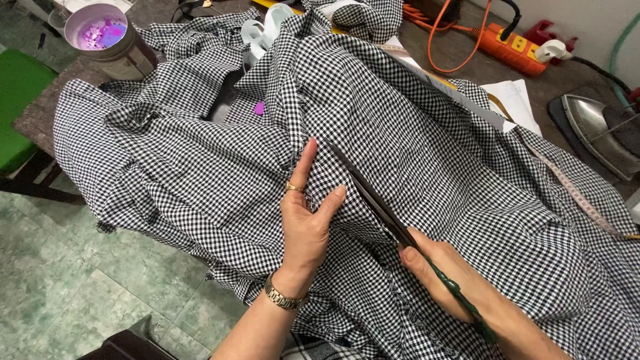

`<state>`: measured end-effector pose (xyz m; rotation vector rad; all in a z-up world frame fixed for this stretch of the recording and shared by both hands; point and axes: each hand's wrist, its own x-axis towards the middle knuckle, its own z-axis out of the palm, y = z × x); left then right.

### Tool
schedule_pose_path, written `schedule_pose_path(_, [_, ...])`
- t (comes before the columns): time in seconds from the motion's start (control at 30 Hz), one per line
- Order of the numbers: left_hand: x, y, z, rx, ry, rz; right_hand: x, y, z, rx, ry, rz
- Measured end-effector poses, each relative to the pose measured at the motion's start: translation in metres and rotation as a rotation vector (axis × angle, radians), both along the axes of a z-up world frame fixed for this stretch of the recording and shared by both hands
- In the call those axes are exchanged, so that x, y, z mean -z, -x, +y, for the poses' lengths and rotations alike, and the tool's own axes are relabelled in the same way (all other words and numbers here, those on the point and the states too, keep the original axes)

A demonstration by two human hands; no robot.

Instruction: Cutting checkered fabric with large scissors on a workbench

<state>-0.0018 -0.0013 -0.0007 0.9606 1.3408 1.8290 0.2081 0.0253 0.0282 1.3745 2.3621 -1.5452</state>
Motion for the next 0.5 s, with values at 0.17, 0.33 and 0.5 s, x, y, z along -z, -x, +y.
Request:
schedule_pose_path(0.17, [-0.001, 0.000, -0.001, 0.010, -0.007, -0.005, -0.007, 0.005, -0.001, 0.031, -0.006, -0.006])
schedule_pose_path(0.33, [0.000, 0.000, -0.001, 0.011, 0.002, -0.007, -0.003, 0.003, -0.002, 0.071, 0.017, -0.043])
schedule_pose_path(0.5, [0.002, -0.001, 0.000, 0.017, 0.000, -0.006, -0.003, 0.004, -0.002, 0.081, 0.024, -0.027])
